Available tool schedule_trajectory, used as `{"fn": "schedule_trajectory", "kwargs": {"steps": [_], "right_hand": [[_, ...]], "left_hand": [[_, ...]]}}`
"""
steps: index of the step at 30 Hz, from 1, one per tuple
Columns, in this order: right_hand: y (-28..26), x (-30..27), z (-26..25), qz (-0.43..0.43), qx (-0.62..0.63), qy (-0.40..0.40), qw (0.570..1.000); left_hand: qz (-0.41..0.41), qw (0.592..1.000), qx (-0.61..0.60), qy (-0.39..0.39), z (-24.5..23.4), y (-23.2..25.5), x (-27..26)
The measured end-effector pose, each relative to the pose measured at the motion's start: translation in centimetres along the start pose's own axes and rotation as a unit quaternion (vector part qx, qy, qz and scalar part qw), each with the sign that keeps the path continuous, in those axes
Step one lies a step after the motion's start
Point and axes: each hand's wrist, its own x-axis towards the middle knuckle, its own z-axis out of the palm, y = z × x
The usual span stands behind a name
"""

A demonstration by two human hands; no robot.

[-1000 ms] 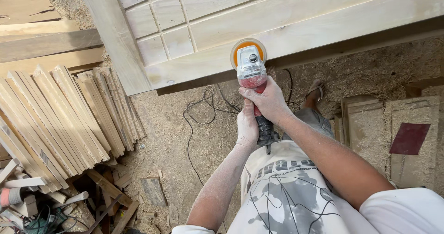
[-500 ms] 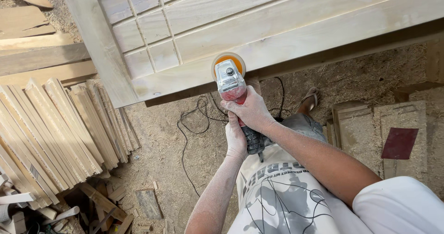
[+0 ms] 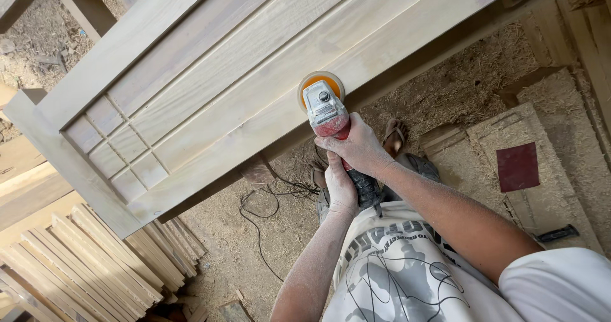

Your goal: The person sands a wooden panel featuring a carved grid pattern using an angle grinder. They move the tool over the flat surface and into the recessed areas of the design.

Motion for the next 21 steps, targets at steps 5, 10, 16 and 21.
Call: {"fn": "schedule_trajectory", "kwargs": {"steps": [5,10,16,21], "right_hand": [[1.5,1.6,-7.2,-0.003,0.056,0.039,0.998],[2.9,2.6,-13.9,0.019,0.091,0.086,0.992],[3.4,3.2,-19.4,0.004,0.159,0.111,0.981],[2.1,3.6,-18.1,0.024,0.118,0.085,0.989]], "left_hand": [[-0.008,0.996,0.091,0.000,7.2,0.0,1.7],[0.015,0.984,0.168,-0.059,14.5,0.6,2.6],[0.026,0.970,0.224,-0.092,20.6,1.1,3.7],[-0.012,0.976,0.209,-0.059,18.9,1.7,3.8]]}}
